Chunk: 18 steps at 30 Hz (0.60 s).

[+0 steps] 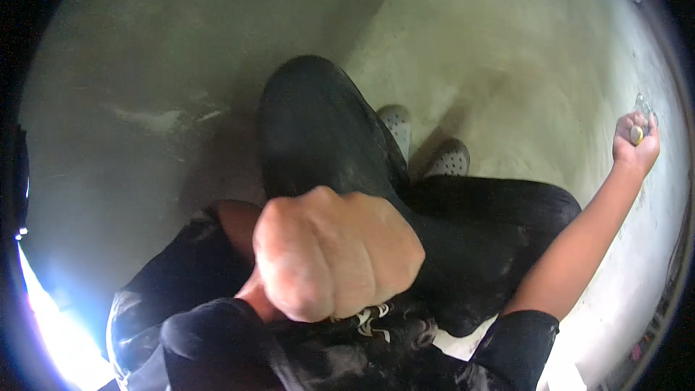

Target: The person smooths a patch of wet plaster on a floor using a hand trowel. The person makes multiple curved and straight strokes with the tool to level the surface, occasionally pausing to reach for more material or adjust their kneeling position.

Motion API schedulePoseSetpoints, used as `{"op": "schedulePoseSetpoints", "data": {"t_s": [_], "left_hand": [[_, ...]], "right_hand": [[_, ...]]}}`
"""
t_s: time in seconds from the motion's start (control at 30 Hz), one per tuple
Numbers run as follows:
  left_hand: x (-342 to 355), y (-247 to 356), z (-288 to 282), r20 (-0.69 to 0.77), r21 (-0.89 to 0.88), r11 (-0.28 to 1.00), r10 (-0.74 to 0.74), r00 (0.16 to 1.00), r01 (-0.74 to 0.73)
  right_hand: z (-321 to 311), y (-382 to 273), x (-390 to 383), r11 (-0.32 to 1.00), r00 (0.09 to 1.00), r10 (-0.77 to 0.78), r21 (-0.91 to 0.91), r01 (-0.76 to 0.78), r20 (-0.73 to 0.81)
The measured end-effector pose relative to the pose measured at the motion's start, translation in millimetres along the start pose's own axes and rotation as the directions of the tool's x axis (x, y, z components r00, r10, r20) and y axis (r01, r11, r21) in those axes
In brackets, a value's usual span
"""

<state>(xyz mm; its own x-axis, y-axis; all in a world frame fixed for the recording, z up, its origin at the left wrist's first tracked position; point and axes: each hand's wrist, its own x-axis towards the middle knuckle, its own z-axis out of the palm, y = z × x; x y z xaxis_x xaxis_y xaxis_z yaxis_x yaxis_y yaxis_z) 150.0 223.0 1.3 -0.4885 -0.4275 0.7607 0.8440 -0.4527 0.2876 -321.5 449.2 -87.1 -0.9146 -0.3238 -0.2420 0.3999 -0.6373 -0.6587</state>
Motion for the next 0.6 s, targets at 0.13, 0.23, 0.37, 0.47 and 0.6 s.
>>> {"op": "schedulePoseSetpoints", "data": {"t_s": [0.13, 0.23, 0.37, 0.47, 0.6], "left_hand": [[3, -2, 8, -0.021, 0.018, 0.999, -0.043, 0.999, 0.043], [-5, -1, 7, -0.06, 0.018, 0.998, -0.063, 0.996, 0.064], [-8, 0, 9, -0.103, 0.039, 0.99, -0.132, 0.986, 0.137], [17, 3, 2, 0.232, 0.083, 0.918, -0.396, 0.889, 0.387], [38, -1, -22, 0.533, 0.254, 0.469, -0.798, 0.282, 0.846]], "right_hand": [[3, 13, -7, 0.999, 1.0, -0.031, -0.031, 0.031, 0.003], [10, 17, -13, 0.999, 1.0, -0.024, -0.036, 0.024, 0.002], [6, 14, -12, 0.995, 0.989, -0.08, -0.064, 0.072, -0.127], [-7, 16, 1, 0.996, 0.996, -0.064, -0.074, 0.06, -0.061], [36, 39, -33, 0.994, 0.983, -0.112, -0.03, 0.108, -0.143]]}}
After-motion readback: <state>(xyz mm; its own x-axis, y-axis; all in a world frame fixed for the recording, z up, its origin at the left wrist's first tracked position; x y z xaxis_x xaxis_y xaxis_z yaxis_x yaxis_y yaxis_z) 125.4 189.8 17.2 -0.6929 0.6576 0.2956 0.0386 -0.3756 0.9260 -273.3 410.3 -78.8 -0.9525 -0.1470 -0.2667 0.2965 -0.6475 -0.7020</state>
